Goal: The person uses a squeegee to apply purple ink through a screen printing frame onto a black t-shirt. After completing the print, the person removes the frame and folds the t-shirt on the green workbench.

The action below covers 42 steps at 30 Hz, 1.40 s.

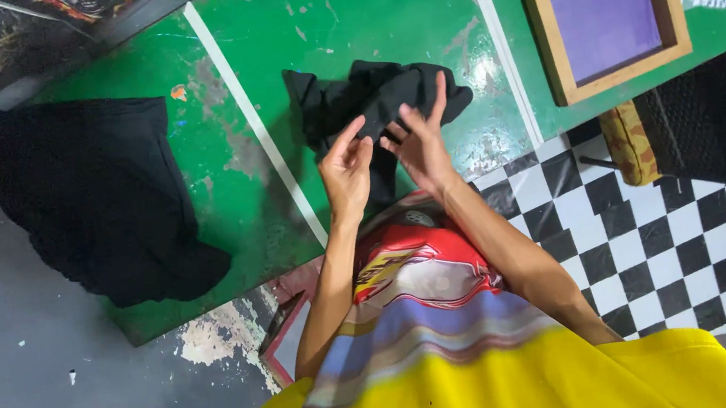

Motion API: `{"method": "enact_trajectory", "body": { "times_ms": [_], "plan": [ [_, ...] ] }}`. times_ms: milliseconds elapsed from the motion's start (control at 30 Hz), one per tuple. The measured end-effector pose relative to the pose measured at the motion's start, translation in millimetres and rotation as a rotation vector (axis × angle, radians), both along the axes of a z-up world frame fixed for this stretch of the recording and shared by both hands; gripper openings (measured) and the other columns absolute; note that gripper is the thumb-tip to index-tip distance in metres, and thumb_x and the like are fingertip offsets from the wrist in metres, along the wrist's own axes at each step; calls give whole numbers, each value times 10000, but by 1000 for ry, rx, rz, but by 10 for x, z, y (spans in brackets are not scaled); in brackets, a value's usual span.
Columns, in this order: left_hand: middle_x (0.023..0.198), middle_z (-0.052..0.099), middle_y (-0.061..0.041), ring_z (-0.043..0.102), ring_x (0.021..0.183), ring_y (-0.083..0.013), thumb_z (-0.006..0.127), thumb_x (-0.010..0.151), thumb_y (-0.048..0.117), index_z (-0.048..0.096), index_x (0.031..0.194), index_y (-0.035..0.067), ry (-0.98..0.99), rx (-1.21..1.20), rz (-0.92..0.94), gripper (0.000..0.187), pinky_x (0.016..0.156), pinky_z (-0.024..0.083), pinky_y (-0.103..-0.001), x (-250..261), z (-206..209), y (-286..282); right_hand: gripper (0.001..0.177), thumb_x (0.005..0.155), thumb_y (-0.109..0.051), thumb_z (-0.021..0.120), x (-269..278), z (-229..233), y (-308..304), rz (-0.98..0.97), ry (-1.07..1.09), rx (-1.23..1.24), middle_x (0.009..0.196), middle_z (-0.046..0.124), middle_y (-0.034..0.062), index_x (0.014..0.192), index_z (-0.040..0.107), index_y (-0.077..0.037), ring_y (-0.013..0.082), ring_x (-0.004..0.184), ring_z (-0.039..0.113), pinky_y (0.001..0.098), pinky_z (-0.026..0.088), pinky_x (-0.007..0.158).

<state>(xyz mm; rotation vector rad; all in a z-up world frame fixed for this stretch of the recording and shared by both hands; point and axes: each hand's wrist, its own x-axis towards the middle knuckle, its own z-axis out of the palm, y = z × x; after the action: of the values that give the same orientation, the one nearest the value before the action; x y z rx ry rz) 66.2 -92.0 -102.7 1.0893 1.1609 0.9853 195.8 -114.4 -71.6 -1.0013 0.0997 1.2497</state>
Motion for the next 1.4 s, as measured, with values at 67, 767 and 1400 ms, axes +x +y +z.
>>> {"method": "enact_trajectory", "body": {
  "times_ms": [67,767,1400],
  "plan": [
    [1005,747,-98,667,875,-88,665,960,8,667,1358,120,-24,-28,-26,413,857,618,-288,-52,-51,-43,1052,930,-90,793,-101,-92,-31,15,-70,10,1388,205,184,1573,108,-563,320,1123,530,362,614,796],
    [1631,323,-55,611,876,-42,619,987,-50,399,1587,113,-194,-72,-85,660,830,580,-200,-578,-167,-194,1087,874,261,679,-454,-405,-9,-11,-303,178,1195,479,108,1622,190,-358,240,1063,725,324,681,842],
    [1574,375,-48,579,830,-10,593,954,-93,438,1555,82,-147,-112,-88,644,963,604,-279,-699,-42,-117,935,861,192,742,-389,-451,63,-74,-495,79,1145,509,60,1580,312,-223,154,846,732,258,698,718]
  ]
}}
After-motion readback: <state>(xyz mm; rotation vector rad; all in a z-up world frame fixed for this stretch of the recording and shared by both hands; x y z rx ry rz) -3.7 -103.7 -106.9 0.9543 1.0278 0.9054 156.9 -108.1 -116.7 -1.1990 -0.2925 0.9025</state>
